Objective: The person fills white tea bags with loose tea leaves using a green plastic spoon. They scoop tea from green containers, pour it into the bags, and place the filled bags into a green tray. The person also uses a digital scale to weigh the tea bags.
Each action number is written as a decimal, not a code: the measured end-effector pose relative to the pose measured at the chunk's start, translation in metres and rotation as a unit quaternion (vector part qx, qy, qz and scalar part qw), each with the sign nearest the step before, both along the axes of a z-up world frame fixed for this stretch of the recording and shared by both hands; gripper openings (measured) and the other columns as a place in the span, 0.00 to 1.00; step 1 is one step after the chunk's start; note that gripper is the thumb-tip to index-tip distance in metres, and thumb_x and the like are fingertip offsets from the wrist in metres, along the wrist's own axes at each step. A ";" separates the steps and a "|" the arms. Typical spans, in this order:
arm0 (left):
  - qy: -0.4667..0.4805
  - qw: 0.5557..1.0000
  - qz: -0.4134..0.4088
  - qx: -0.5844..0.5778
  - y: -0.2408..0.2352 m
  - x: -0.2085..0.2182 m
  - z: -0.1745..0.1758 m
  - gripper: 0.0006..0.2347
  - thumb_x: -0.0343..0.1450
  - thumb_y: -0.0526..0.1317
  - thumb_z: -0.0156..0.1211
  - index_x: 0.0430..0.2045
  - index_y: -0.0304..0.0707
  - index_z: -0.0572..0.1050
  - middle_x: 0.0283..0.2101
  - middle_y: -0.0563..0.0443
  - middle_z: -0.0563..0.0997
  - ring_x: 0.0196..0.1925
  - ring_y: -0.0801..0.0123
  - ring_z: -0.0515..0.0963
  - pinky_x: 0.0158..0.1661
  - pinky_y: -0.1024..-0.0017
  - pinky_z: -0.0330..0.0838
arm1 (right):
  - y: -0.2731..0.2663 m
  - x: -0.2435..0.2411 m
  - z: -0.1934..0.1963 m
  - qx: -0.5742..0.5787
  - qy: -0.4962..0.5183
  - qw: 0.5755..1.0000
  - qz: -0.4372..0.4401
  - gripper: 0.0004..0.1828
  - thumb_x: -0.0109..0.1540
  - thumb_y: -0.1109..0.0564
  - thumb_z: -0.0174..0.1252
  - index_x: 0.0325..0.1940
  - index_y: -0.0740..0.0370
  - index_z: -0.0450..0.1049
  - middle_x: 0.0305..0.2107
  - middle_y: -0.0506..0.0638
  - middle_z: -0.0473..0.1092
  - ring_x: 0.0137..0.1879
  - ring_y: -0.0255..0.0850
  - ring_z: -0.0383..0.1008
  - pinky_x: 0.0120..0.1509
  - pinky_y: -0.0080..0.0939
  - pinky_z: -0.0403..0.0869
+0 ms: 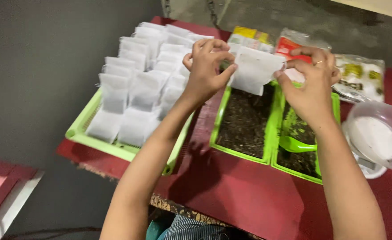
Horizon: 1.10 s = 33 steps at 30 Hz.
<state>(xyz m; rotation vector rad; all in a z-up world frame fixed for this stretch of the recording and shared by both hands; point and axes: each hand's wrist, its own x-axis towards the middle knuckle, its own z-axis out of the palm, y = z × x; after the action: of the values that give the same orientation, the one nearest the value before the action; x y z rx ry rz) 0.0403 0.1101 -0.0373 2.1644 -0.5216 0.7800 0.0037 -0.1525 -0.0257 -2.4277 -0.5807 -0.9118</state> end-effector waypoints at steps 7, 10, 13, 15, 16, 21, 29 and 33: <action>0.077 0.994 0.076 0.021 0.103 -0.028 -0.018 0.04 0.66 0.50 0.62 0.25 0.61 0.80 0.49 0.69 0.75 0.62 0.64 0.65 0.50 0.56 0.48 | 0.104 0.016 -0.013 0.004 0.076 0.996 0.049 0.10 0.62 0.47 0.68 0.42 0.52 0.81 0.57 0.41 0.69 0.69 0.55 0.55 0.56 0.55 0.49; 0.122 0.988 0.088 0.038 0.143 -0.034 -0.039 0.04 0.67 0.47 0.65 0.30 0.56 0.79 0.49 0.62 0.73 0.64 0.58 0.61 0.56 0.40 0.48 | 0.139 0.019 -0.026 -0.027 0.032 0.994 0.097 0.08 0.61 0.49 0.69 0.37 0.49 0.77 0.51 0.44 0.70 0.63 0.52 0.61 0.57 0.60 0.52; 0.152 0.979 0.118 0.061 0.174 -0.042 -0.054 0.05 0.68 0.50 0.65 0.31 0.58 0.79 0.50 0.63 0.72 0.63 0.61 0.62 0.55 0.45 0.47 | 0.170 0.012 -0.036 -0.006 0.018 0.984 0.179 0.07 0.60 0.54 0.70 0.35 0.52 0.76 0.47 0.50 0.71 0.60 0.59 0.64 0.60 0.61 0.56; 0.185 0.971 0.124 0.084 0.191 -0.046 -0.063 0.05 0.68 0.52 0.65 0.29 0.60 0.79 0.50 0.63 0.74 0.64 0.61 0.62 0.56 0.47 0.46 | 0.188 0.007 -0.048 -0.027 0.032 0.988 0.146 0.08 0.58 0.48 0.67 0.36 0.47 0.75 0.48 0.44 0.69 0.61 0.53 0.64 0.58 0.60 0.52; 0.186 0.971 0.127 0.082 0.197 -0.051 -0.063 0.05 0.68 0.52 0.65 0.29 0.60 0.79 0.50 0.63 0.74 0.64 0.61 0.62 0.56 0.47 0.46 | 0.193 0.002 -0.051 -0.028 0.033 0.988 0.149 0.08 0.58 0.48 0.67 0.36 0.47 0.75 0.48 0.44 0.69 0.61 0.53 0.64 0.58 0.60 0.52; 0.265 0.947 0.081 0.161 0.217 -0.074 -0.060 0.04 0.66 0.49 0.65 0.29 0.59 0.80 0.47 0.59 0.78 0.63 0.53 0.66 0.58 0.40 0.47 | 0.208 -0.015 -0.070 -0.105 0.130 0.976 0.139 0.08 0.56 0.42 0.63 0.34 0.41 0.76 0.48 0.39 0.70 0.62 0.50 0.64 0.58 0.64 0.53; 0.343 0.916 0.095 0.187 0.210 -0.050 -0.090 0.06 0.67 0.51 0.62 0.32 0.60 0.80 0.47 0.63 0.76 0.62 0.64 0.65 0.61 0.40 0.41 | 0.206 -0.003 -0.076 -0.194 0.185 0.961 0.075 0.08 0.59 0.44 0.58 0.35 0.46 0.77 0.46 0.43 0.68 0.63 0.50 0.62 0.59 0.68 0.53; 0.320 0.915 0.116 0.216 0.208 -0.042 -0.094 0.07 0.67 0.52 0.62 0.35 0.65 0.79 0.44 0.63 0.75 0.61 0.63 0.66 0.61 0.38 0.41 | 0.204 0.007 -0.088 -0.208 0.157 0.964 0.061 0.07 0.59 0.45 0.58 0.34 0.46 0.77 0.45 0.44 0.68 0.62 0.50 0.62 0.58 0.67 0.52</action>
<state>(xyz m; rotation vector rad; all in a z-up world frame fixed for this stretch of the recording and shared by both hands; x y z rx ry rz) -0.0013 0.3182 -0.1312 2.7458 -0.0909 0.0246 0.0108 0.0515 -0.1134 -2.7894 -0.8590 -0.3641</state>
